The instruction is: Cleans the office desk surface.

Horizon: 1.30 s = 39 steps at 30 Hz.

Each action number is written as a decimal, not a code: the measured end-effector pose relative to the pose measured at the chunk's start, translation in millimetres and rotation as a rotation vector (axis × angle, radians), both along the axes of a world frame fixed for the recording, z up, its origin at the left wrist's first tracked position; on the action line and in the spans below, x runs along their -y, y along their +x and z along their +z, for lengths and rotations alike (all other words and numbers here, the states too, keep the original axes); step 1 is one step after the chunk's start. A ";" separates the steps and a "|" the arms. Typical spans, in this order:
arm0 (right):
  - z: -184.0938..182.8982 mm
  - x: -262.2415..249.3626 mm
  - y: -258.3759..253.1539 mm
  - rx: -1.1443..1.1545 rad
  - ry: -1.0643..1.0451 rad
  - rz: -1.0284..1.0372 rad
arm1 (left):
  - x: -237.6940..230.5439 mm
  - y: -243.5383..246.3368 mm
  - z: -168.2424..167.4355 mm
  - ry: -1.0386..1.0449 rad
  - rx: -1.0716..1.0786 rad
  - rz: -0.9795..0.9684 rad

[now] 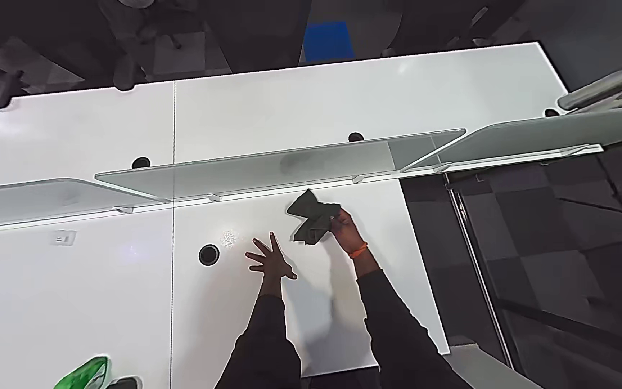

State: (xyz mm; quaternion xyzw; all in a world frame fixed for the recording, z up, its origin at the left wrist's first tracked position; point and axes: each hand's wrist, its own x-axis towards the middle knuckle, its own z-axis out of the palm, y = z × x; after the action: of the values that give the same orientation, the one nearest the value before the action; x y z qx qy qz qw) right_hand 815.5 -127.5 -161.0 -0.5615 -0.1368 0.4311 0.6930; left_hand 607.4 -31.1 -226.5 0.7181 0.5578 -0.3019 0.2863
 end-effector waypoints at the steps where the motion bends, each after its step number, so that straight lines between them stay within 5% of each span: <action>1: 2.9 11.4 6.6 -0.067 0.014 -0.014 | 0.9 -0.4 0.4 -0.006 0.000 0.001; 3: -4.6 32.0 25.3 -0.040 -0.105 -0.066 | -0.3 1.1 1.0 -0.003 -0.002 0.002; 6: -36.9 59.8 55.9 0.374 -0.584 -0.196 | -0.6 2.4 2.7 0.007 -0.011 -0.004; 8: -44.4 69.6 66.9 0.579 -0.685 -0.253 | -1.2 3.4 3.6 0.003 -0.014 0.000; 12: -41.3 53.4 61.5 0.857 -0.793 0.098 | -1.2 3.2 2.5 0.008 -0.016 -0.003; 15: -42.4 12.5 40.5 0.839 -1.046 0.358 | -1.8 3.1 1.3 0.007 -0.014 0.004; 19: -55.8 -37.2 15.3 0.858 -1.343 0.417 | -3.0 4.6 0.8 0.006 -0.037 -0.003; 26: -58.3 -82.0 6.2 0.940 -1.362 0.386 | -4.3 6.6 -2.7 0.017 -0.043 0.002; 33: -57.9 -122.6 -47.0 1.131 -0.995 0.807 | -5.4 8.4 3.4 0.021 -0.039 0.023; 36: -57.1 -115.8 -32.7 1.201 -0.891 0.940 | -5.6 9.0 2.9 0.029 -0.033 0.039; 39: -60.7 -83.0 13.7 1.245 -0.911 0.840 | -4.3 8.9 -2.0 0.038 -0.031 0.033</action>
State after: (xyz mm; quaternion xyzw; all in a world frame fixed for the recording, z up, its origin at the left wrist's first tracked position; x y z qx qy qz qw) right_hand 829.2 -44.4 -221.7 -0.8200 -0.4998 0.2785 -0.0150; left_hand 616.3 -26.8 -228.5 0.7093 0.5796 -0.2978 0.2689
